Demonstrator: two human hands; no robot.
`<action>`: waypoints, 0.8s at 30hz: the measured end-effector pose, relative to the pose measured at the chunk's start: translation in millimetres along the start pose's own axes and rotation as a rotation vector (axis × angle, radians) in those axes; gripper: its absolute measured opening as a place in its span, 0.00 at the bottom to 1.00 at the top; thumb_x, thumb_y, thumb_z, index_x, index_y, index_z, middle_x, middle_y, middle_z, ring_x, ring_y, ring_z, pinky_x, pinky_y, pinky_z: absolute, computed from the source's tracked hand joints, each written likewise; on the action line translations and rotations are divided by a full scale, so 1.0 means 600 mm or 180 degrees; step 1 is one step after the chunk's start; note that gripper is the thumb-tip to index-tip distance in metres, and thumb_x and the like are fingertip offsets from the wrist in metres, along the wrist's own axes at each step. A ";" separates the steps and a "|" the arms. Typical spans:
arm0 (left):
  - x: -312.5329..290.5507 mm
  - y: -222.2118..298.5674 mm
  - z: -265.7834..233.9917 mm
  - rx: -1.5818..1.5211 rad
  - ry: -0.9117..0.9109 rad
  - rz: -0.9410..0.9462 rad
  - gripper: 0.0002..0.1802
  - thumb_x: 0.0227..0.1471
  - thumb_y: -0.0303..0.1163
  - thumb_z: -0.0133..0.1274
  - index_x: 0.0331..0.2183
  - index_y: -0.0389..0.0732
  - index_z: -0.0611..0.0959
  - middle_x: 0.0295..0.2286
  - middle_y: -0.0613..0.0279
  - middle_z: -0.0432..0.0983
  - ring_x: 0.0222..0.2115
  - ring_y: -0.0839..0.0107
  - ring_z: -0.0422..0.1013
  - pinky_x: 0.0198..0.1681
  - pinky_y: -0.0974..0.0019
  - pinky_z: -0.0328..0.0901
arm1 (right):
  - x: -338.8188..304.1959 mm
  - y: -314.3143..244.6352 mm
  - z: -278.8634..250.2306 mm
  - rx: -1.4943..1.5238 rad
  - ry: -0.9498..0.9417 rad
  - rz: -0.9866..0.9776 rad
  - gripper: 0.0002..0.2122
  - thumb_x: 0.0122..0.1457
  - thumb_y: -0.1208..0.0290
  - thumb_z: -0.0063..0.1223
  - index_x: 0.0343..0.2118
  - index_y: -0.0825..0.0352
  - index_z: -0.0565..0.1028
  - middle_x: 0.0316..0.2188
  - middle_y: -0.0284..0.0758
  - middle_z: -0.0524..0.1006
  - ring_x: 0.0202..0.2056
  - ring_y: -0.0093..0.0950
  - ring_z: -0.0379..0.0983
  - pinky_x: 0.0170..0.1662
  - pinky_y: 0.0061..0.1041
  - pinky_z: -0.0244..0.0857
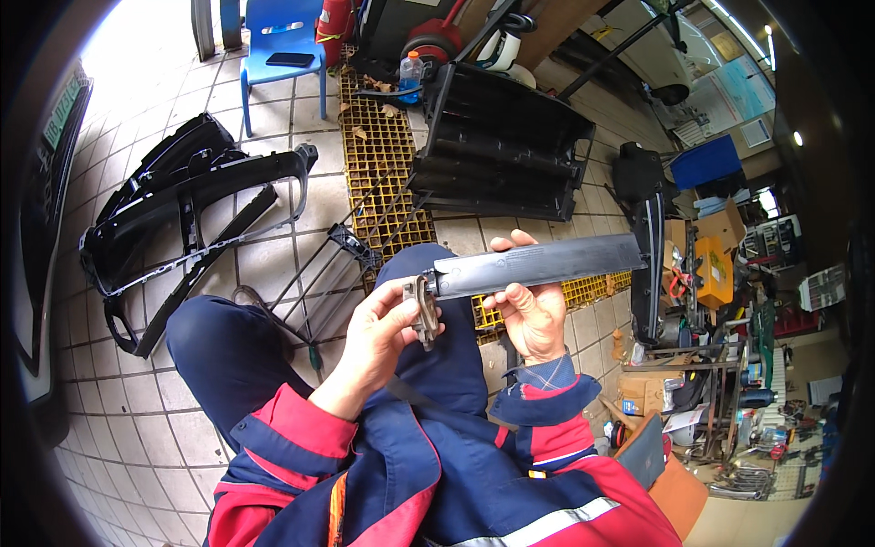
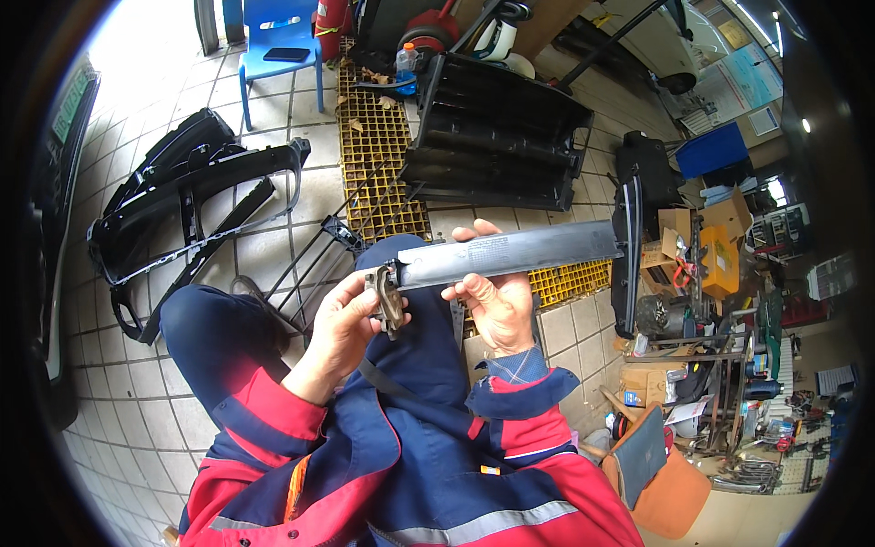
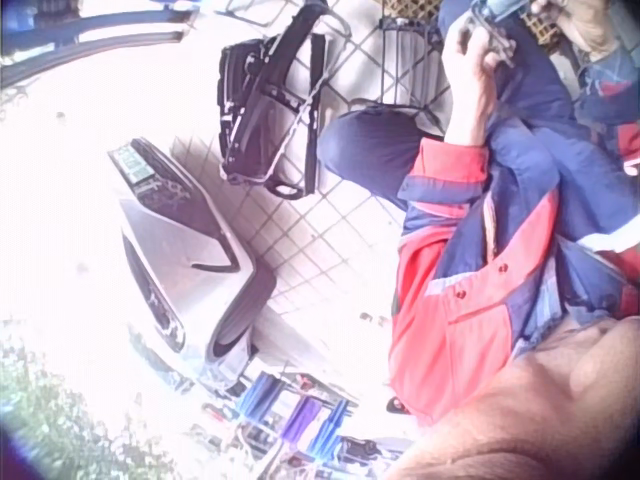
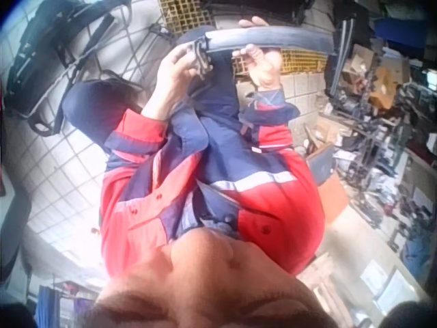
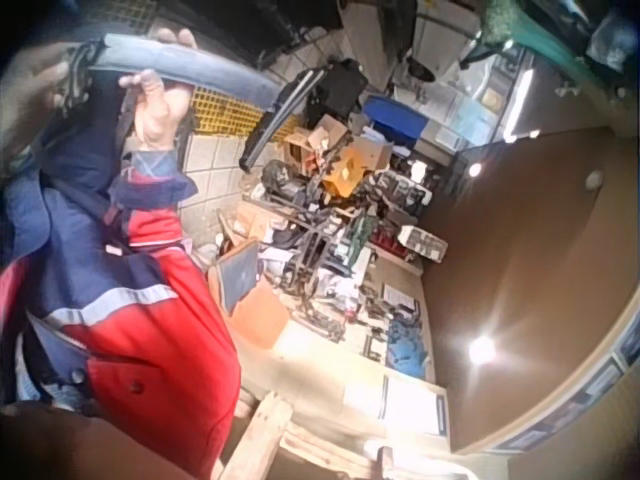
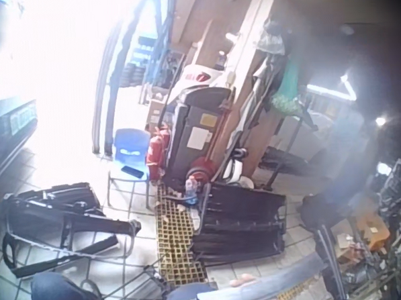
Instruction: The person sits on the floor and repeatedly aligns a small metal component with a long black plastic trim piece. They insert the metal part into the plastic, then remove it and repeat the alignment and insertion several times.
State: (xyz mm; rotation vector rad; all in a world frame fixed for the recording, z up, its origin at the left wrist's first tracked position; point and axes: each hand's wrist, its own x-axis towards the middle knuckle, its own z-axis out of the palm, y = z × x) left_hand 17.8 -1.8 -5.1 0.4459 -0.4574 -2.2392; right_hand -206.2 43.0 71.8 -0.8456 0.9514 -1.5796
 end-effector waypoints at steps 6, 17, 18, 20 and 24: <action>0.001 -0.001 0.000 -0.0015 0.0035 -0.0064 0.21 0.68 0.35 0.57 0.55 0.34 0.77 0.43 0.53 0.82 0.45 0.60 0.82 0.51 0.51 0.80 | 0.003 0.002 -0.001 -0.0112 -0.0075 -0.0136 0.33 0.63 0.79 0.65 0.69 0.66 0.63 0.62 0.45 0.72 0.43 0.26 0.81 0.44 0.29 0.84; 0.003 -0.001 -0.002 -0.0056 0.0063 -0.0027 0.21 0.69 0.37 0.56 0.55 0.34 0.77 0.43 0.52 0.82 0.44 0.60 0.82 0.49 0.53 0.80 | 0.001 -0.009 0.014 -0.0478 0.0050 -0.0127 0.34 0.62 0.77 0.68 0.69 0.67 0.63 0.61 0.46 0.72 0.40 0.26 0.80 0.41 0.24 0.82; 0.004 -0.001 -0.002 -0.0041 0.0080 -0.0014 0.21 0.69 0.37 0.56 0.55 0.34 0.77 0.43 0.52 0.82 0.44 0.60 0.82 0.49 0.53 0.80 | 0.002 -0.008 0.014 -0.0517 0.0065 -0.0142 0.34 0.61 0.77 0.68 0.68 0.67 0.63 0.61 0.46 0.73 0.40 0.26 0.80 0.41 0.24 0.82; 0.004 -0.001 -0.002 -0.0065 0.0068 -0.0063 0.21 0.69 0.37 0.56 0.55 0.34 0.77 0.43 0.53 0.82 0.44 0.60 0.82 0.49 0.53 0.80 | 0.003 -0.007 0.014 -0.0564 0.0077 -0.0162 0.34 0.61 0.77 0.68 0.68 0.68 0.63 0.61 0.46 0.73 0.40 0.26 0.80 0.41 0.23 0.81; 0.003 0.000 -0.003 -0.0125 0.0030 -0.0087 0.21 0.69 0.37 0.56 0.55 0.34 0.77 0.43 0.53 0.82 0.44 0.61 0.82 0.50 0.52 0.80 | 0.002 -0.010 0.016 -0.0593 -0.0004 -0.0204 0.33 0.61 0.76 0.69 0.68 0.68 0.64 0.60 0.46 0.73 0.41 0.27 0.81 0.40 0.22 0.81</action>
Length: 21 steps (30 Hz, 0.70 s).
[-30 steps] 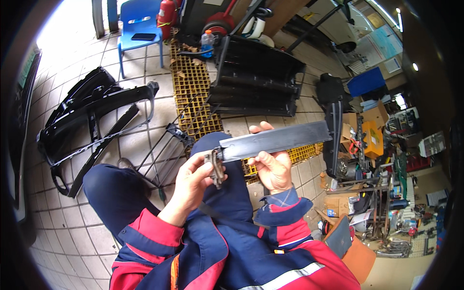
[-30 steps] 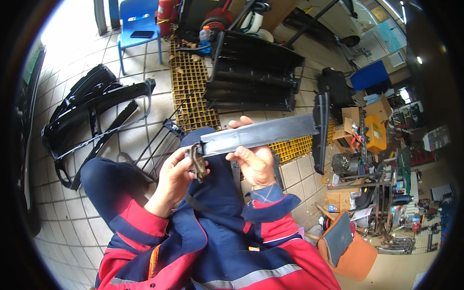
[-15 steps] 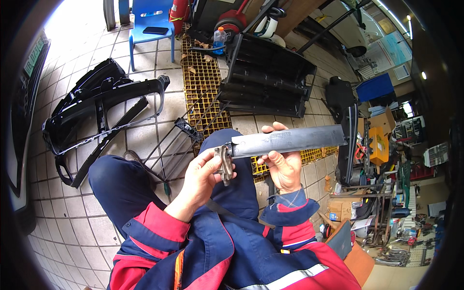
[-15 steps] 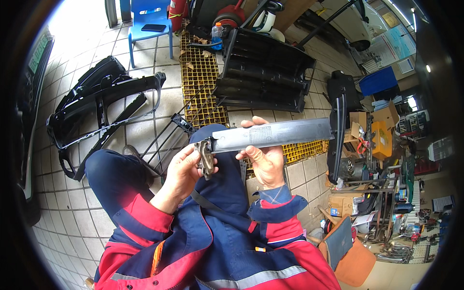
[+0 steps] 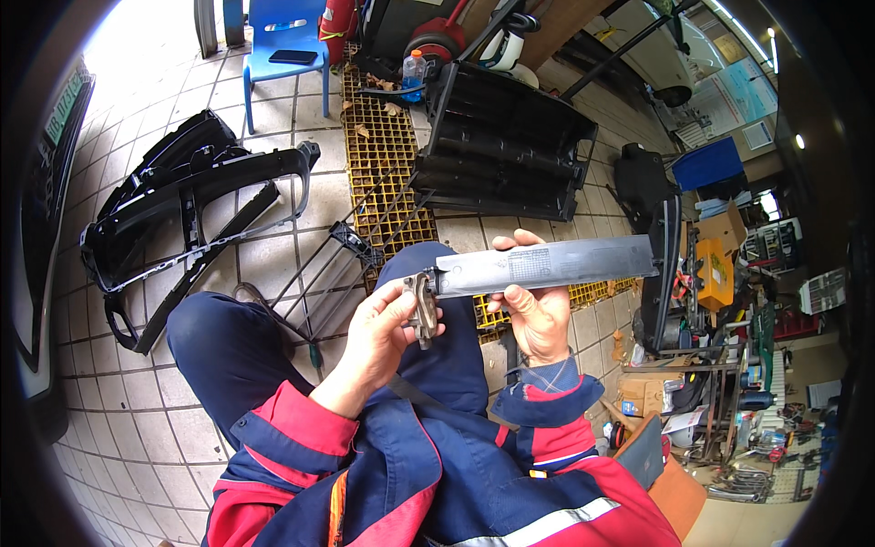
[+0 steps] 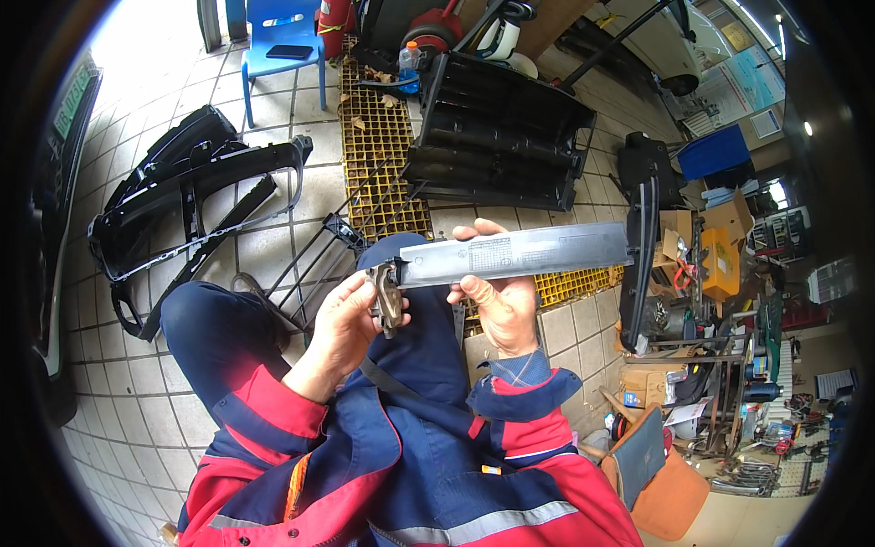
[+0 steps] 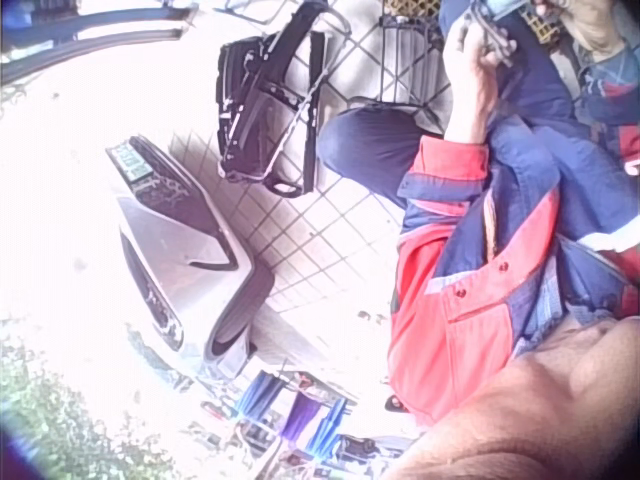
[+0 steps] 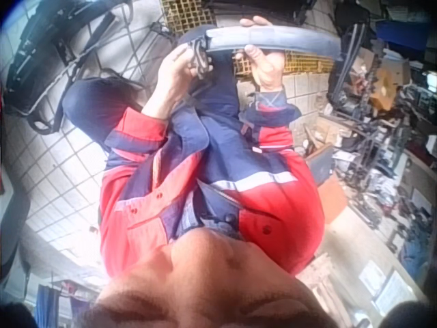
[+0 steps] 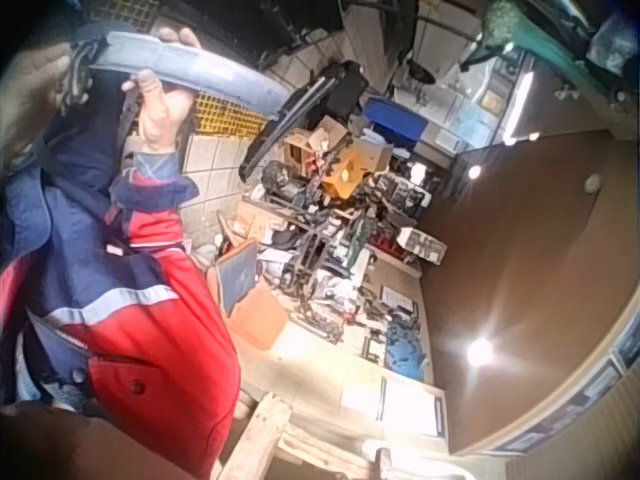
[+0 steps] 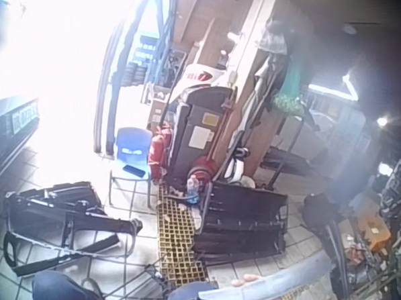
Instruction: The person sits on the floor and repeatedly aligns a small metal component with a long black plastic trim piece. They insert the metal part into the plastic, then remove it and repeat the alignment and insertion several times.
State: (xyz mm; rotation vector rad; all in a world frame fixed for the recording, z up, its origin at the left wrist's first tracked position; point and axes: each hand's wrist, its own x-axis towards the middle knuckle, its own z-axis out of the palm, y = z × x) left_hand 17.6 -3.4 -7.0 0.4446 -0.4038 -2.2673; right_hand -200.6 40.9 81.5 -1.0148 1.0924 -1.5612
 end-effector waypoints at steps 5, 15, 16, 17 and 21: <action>0.001 -0.002 0.000 0.0059 0.0047 0.0053 0.20 0.69 0.37 0.56 0.55 0.34 0.77 0.43 0.53 0.82 0.44 0.61 0.82 0.49 0.52 0.80 | 0.000 -0.001 0.000 0.0001 0.0039 0.0009 0.33 0.61 0.76 0.69 0.67 0.69 0.65 0.60 0.46 0.74 0.44 0.27 0.80 0.40 0.22 0.81; 0.000 0.000 0.000 -0.0040 -0.0010 -0.0019 0.21 0.68 0.37 0.57 0.55 0.34 0.78 0.43 0.52 0.83 0.43 0.61 0.82 0.50 0.53 0.79 | 0.002 -0.002 -0.001 -0.0108 0.0008 -0.0004 0.32 0.60 0.78 0.68 0.67 0.69 0.65 0.60 0.46 0.74 0.41 0.26 0.80 0.40 0.21 0.81; 0.000 0.000 0.000 -0.0031 -0.0005 0.0008 0.21 0.68 0.37 0.57 0.55 0.34 0.78 0.43 0.53 0.83 0.43 0.61 0.82 0.50 0.53 0.79 | 0.002 -0.003 0.001 -0.0070 0.0007 0.0027 0.32 0.61 0.78 0.68 0.67 0.69 0.65 0.60 0.46 0.74 0.41 0.26 0.80 0.40 0.22 0.81; 0.000 0.000 0.000 -0.0022 -0.0001 0.0033 0.21 0.68 0.37 0.57 0.55 0.34 0.78 0.43 0.53 0.83 0.43 0.61 0.82 0.50 0.53 0.79 | 0.002 -0.005 0.002 -0.0032 0.0007 0.0059 0.32 0.61 0.78 0.68 0.67 0.69 0.65 0.60 0.46 0.73 0.40 0.26 0.80 0.40 0.22 0.81; 0.001 -0.001 0.000 -0.0004 0.0033 0.0038 0.21 0.68 0.37 0.57 0.55 0.34 0.78 0.43 0.54 0.83 0.43 0.62 0.82 0.49 0.53 0.79 | 0.002 -0.007 0.004 0.0038 0.0021 0.0108 0.32 0.61 0.78 0.67 0.67 0.69 0.65 0.60 0.46 0.74 0.40 0.25 0.80 0.39 0.21 0.80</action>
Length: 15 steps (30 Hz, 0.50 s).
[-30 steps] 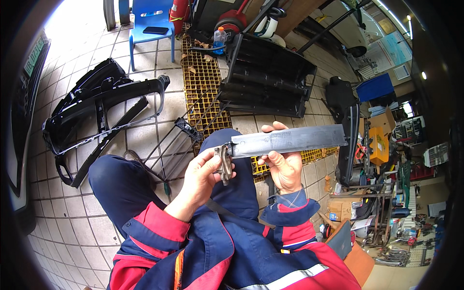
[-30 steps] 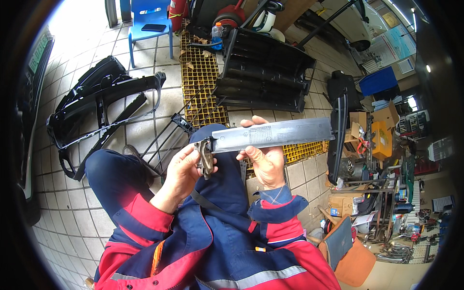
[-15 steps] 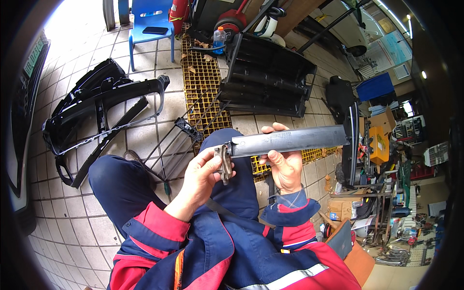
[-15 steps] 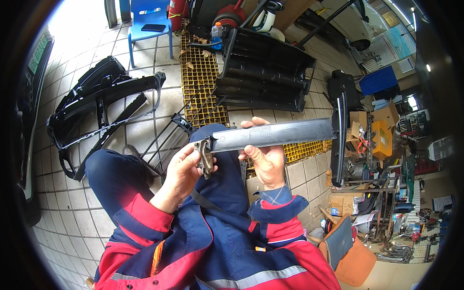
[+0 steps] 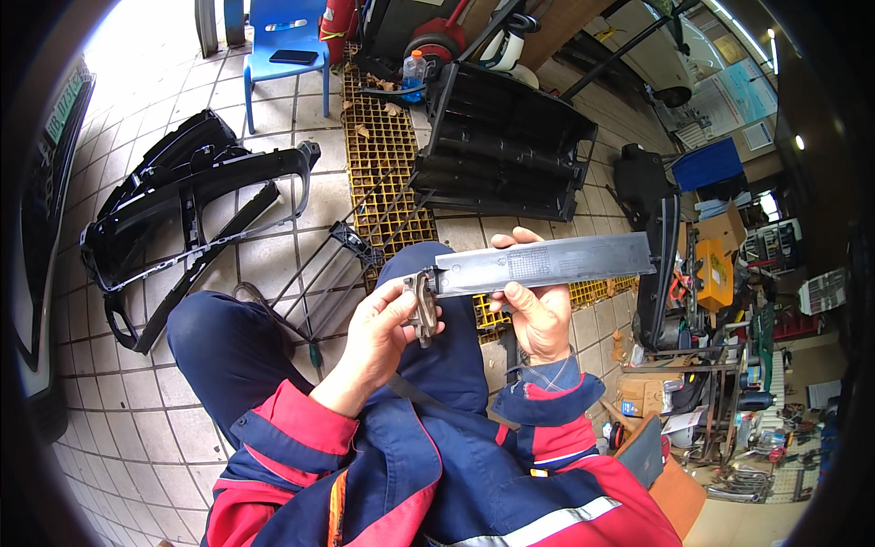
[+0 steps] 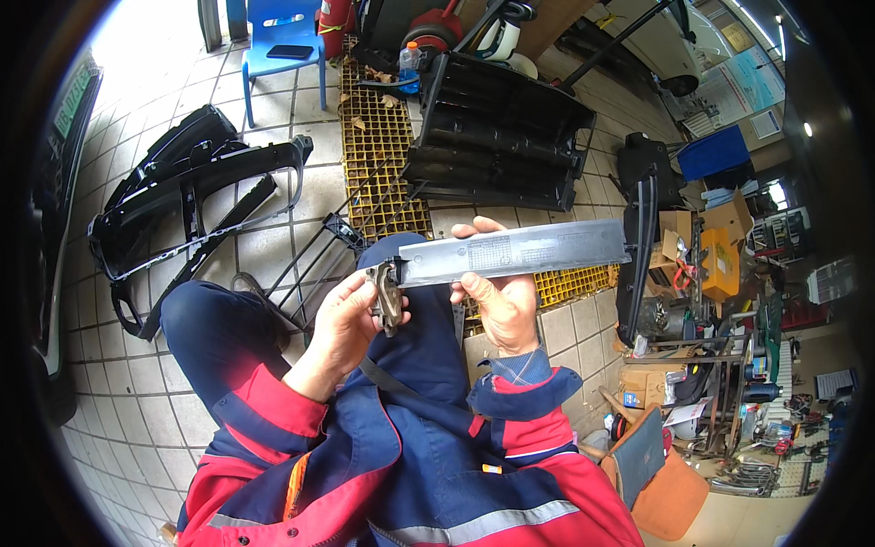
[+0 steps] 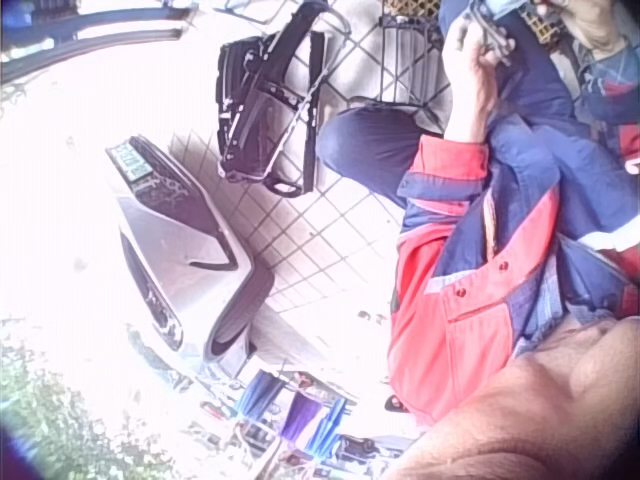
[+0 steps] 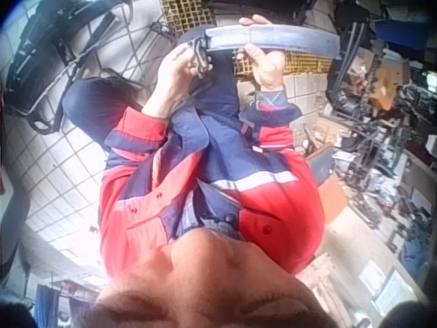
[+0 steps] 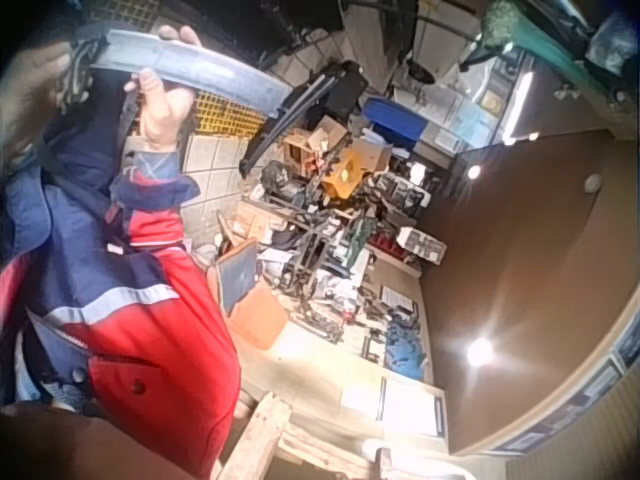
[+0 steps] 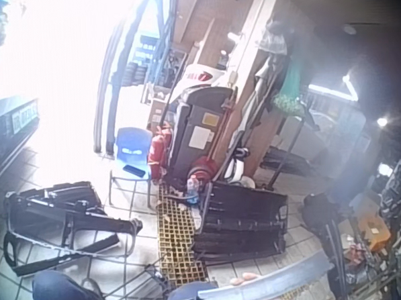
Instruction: The person sits on the floor and repeatedly aligns a small metal component with a long black plastic trim piece. They insert the metal part into the plastic, then remove it and repeat the alignment and insertion several times.
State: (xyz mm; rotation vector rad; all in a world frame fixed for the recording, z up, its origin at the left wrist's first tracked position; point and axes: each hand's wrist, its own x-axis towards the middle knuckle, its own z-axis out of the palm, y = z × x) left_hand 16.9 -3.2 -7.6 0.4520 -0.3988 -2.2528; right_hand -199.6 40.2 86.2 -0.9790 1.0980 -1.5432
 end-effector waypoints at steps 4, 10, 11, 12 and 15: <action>0.001 -0.002 0.000 0.0049 0.0025 0.0043 0.20 0.68 0.37 0.56 0.55 0.34 0.77 0.43 0.54 0.83 0.43 0.62 0.82 0.49 0.53 0.80 | 0.002 0.003 -0.001 -0.0166 0.0015 -0.0068 0.33 0.60 0.77 0.68 0.67 0.69 0.65 0.59 0.45 0.75 0.40 0.25 0.80 0.39 0.20 0.80; 0.000 0.001 -0.003 -0.0047 -0.0056 -0.0030 0.20 0.68 0.37 0.57 0.55 0.34 0.77 0.42 0.53 0.83 0.43 0.62 0.82 0.49 0.53 0.80 | 0.003 -0.003 0.001 -0.0174 -0.0025 -0.0036 0.33 0.60 0.77 0.68 0.67 0.69 0.65 0.59 0.46 0.75 0.40 0.25 0.80 0.40 0.21 0.79; 0.000 0.000 -0.002 -0.0047 -0.0045 -0.0012 0.20 0.68 0.37 0.57 0.55 0.34 0.77 0.42 0.53 0.83 0.43 0.62 0.82 0.49 0.53 0.80 | 0.003 -0.004 0.002 -0.0141 -0.0008 0.0000 0.32 0.60 0.77 0.68 0.67 0.69 0.65 0.59 0.46 0.75 0.39 0.25 0.80 0.40 0.21 0.79; 0.000 0.000 -0.002 -0.0047 -0.0033 0.0006 0.20 0.68 0.37 0.57 0.55 0.34 0.77 0.42 0.53 0.83 0.42 0.61 0.82 0.49 0.53 0.80 | 0.003 -0.005 0.003 -0.0108 0.0010 0.0036 0.32 0.60 0.77 0.67 0.67 0.69 0.65 0.60 0.46 0.75 0.39 0.25 0.80 0.40 0.21 0.78; 0.000 0.000 -0.003 -0.0019 -0.0017 -0.0032 0.21 0.68 0.37 0.57 0.55 0.34 0.77 0.43 0.53 0.83 0.43 0.61 0.82 0.49 0.53 0.80 | 0.004 -0.003 0.003 -0.0114 -0.0001 0.0012 0.32 0.60 0.78 0.67 0.66 0.69 0.66 0.59 0.46 0.75 0.39 0.25 0.79 0.40 0.21 0.78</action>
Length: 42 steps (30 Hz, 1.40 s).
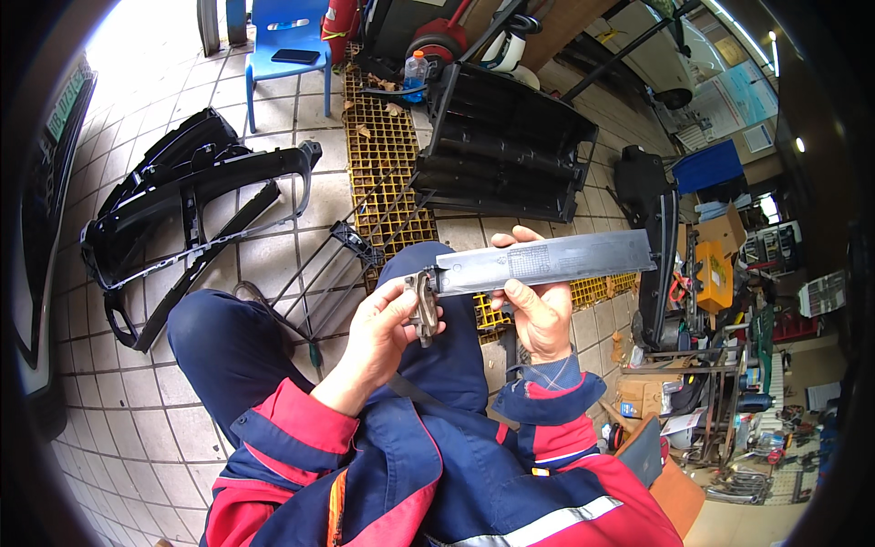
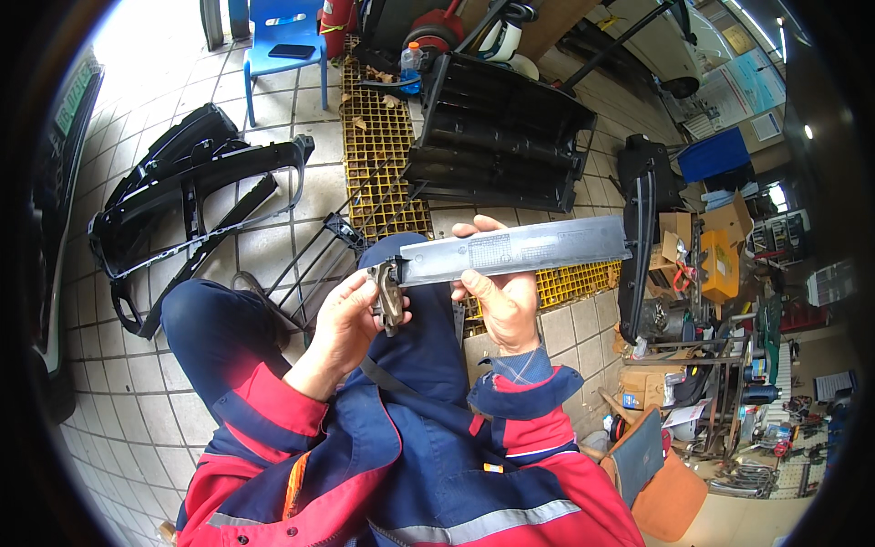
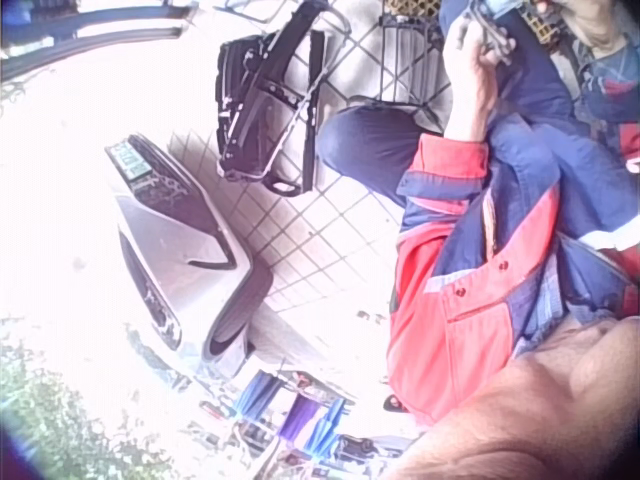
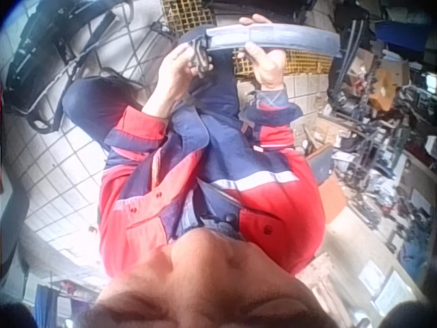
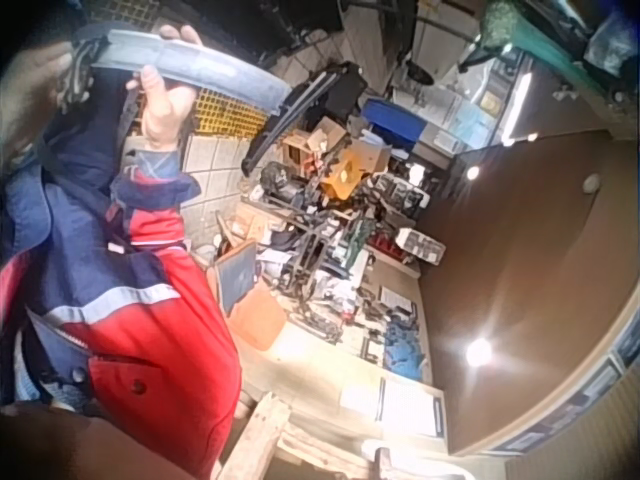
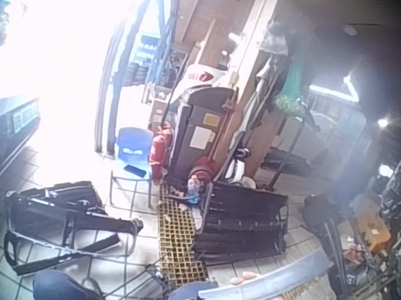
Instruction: The person sits on the floor and repeatedly aligns a small metal component with a long black plastic trim piece. They insert the metal part into the plastic, then remove it and repeat the alignment and insertion several times.
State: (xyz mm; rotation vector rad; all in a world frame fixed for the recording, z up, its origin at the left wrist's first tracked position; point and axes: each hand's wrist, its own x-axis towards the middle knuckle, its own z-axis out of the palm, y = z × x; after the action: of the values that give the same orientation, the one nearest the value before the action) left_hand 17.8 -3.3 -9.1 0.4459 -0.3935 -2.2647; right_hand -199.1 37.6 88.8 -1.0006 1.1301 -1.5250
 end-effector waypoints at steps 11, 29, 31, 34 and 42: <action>0.000 0.000 -0.001 -0.0075 -0.0057 -0.0010 0.22 0.68 0.38 0.57 0.56 0.35 0.78 0.43 0.57 0.82 0.43 0.66 0.81 0.49 0.55 0.79 | -0.002 0.003 -0.002 -0.0219 0.0018 -0.0130 0.32 0.60 0.75 0.70 0.66 0.70 0.66 0.58 0.46 0.76 0.41 0.27 0.80 0.39 0.22 0.78; 0.000 0.000 -0.001 -0.0069 -0.0028 0.0015 0.23 0.69 0.38 0.56 0.58 0.34 0.77 0.43 0.57 0.82 0.42 0.66 0.81 0.48 0.56 0.80 | -0.004 0.003 0.001 -0.0233 0.0051 -0.0157 0.33 0.58 0.77 0.69 0.66 0.70 0.66 0.58 0.47 0.75 0.42 0.28 0.80 0.40 0.22 0.79; 0.001 0.000 -0.001 -0.0067 -0.0024 0.0011 0.23 0.69 0.37 0.56 0.58 0.34 0.77 0.43 0.57 0.82 0.42 0.65 0.81 0.48 0.56 0.80 | -0.005 0.004 0.001 -0.0309 0.0108 -0.0160 0.33 0.59 0.77 0.69 0.66 0.70 0.66 0.58 0.47 0.75 0.42 0.28 0.80 0.40 0.22 0.79; 0.001 -0.001 -0.001 -0.0064 -0.0022 0.0006 0.22 0.69 0.37 0.56 0.58 0.34 0.77 0.43 0.57 0.82 0.42 0.65 0.82 0.48 0.56 0.80 | -0.006 0.007 0.001 -0.0441 0.0182 -0.0171 0.32 0.59 0.78 0.68 0.66 0.70 0.66 0.59 0.47 0.75 0.42 0.28 0.80 0.40 0.22 0.79; 0.003 -0.003 -0.006 -0.0080 -0.0001 -0.0015 0.21 0.69 0.37 0.54 0.56 0.34 0.76 0.43 0.52 0.82 0.44 0.59 0.82 0.50 0.51 0.79 | -0.004 0.003 0.000 -0.0229 0.0008 -0.0164 0.33 0.59 0.78 0.67 0.66 0.70 0.66 0.59 0.47 0.74 0.41 0.28 0.80 0.39 0.22 0.79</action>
State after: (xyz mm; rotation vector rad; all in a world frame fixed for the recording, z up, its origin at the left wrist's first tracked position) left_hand 17.0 -3.9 -13.3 0.4339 -0.3642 -2.2717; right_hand -198.0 39.8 86.8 -1.0842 1.1762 -1.5359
